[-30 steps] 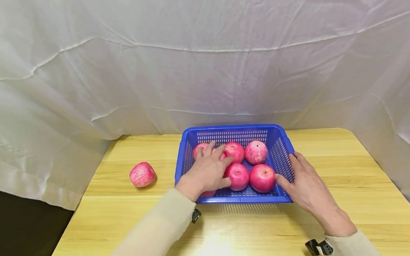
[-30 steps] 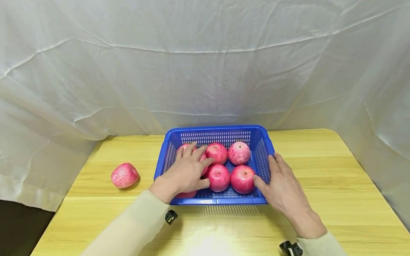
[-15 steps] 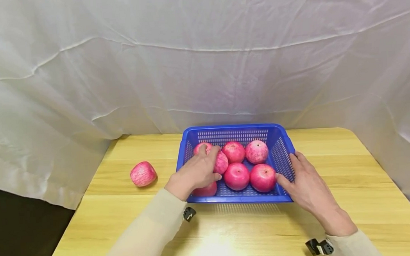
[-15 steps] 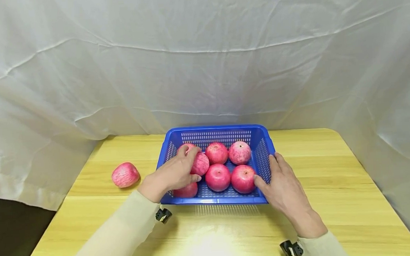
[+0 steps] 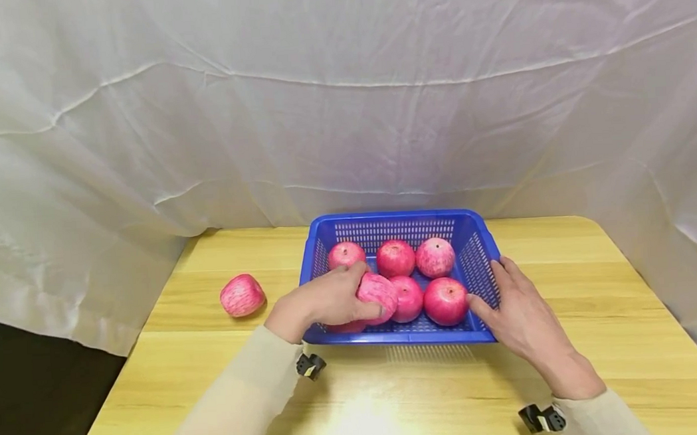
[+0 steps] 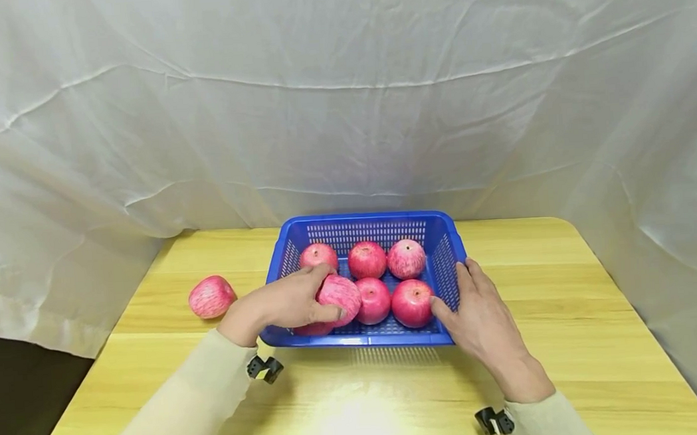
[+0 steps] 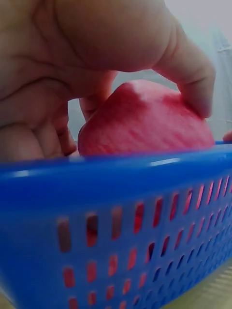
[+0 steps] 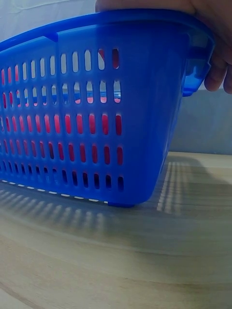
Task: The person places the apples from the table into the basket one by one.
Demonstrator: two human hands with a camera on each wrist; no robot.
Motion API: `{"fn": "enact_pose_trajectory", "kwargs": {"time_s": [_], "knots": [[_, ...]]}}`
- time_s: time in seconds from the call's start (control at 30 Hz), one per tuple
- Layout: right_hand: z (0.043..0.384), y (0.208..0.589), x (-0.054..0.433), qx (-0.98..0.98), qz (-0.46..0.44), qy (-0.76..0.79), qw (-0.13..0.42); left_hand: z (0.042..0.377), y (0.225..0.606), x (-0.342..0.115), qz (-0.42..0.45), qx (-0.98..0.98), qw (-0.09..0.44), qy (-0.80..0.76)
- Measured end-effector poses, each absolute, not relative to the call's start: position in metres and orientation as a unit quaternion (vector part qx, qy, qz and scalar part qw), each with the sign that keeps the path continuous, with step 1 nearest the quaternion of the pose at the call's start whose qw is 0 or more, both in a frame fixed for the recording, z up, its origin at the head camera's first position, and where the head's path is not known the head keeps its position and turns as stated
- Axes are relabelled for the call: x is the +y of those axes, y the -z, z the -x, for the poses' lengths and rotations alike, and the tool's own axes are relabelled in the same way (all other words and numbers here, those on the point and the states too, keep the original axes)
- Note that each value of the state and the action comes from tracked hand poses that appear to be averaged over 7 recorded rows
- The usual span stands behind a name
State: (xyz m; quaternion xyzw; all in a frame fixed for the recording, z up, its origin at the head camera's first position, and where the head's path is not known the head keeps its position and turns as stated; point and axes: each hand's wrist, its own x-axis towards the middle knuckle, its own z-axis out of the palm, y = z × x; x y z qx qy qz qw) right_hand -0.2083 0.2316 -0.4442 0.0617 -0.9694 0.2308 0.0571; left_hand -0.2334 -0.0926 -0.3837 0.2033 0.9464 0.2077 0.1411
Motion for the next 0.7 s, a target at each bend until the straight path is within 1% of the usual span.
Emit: {"fn": "enact_pose_trajectory", "kwargs": {"time_s": [0.07,0.13,0.3,0.5,0.57,0.7], "knots": [[0.208,0.444,0.231,-0.970,-0.061,-0.231,0.056,0.232,0.385,-0.094,-0.211,0.942,0.155,-0.209],[0.208,0.444,0.231,-0.970,-0.060,-0.231,0.055,0.232,0.387,-0.095,-0.207,0.942,0.156,-0.212],[0.208,0.445,0.231,-0.969,-0.059,-0.232,0.056,0.234,0.390,-0.094,-0.187,0.950,0.131,-0.211],[0.208,0.446,0.231,-0.968,-0.066,-0.232,0.070,0.231,0.383,-0.096,-0.202,0.957,0.111,-0.176],[0.208,0.446,0.231,-0.968,-0.067,-0.232,0.073,0.228,0.378,-0.097,-0.205,0.958,0.120,-0.162],[0.208,0.446,0.232,-0.968,-0.067,-0.232,0.075,0.224,0.369,-0.099,-0.208,0.954,0.164,-0.141]]}}
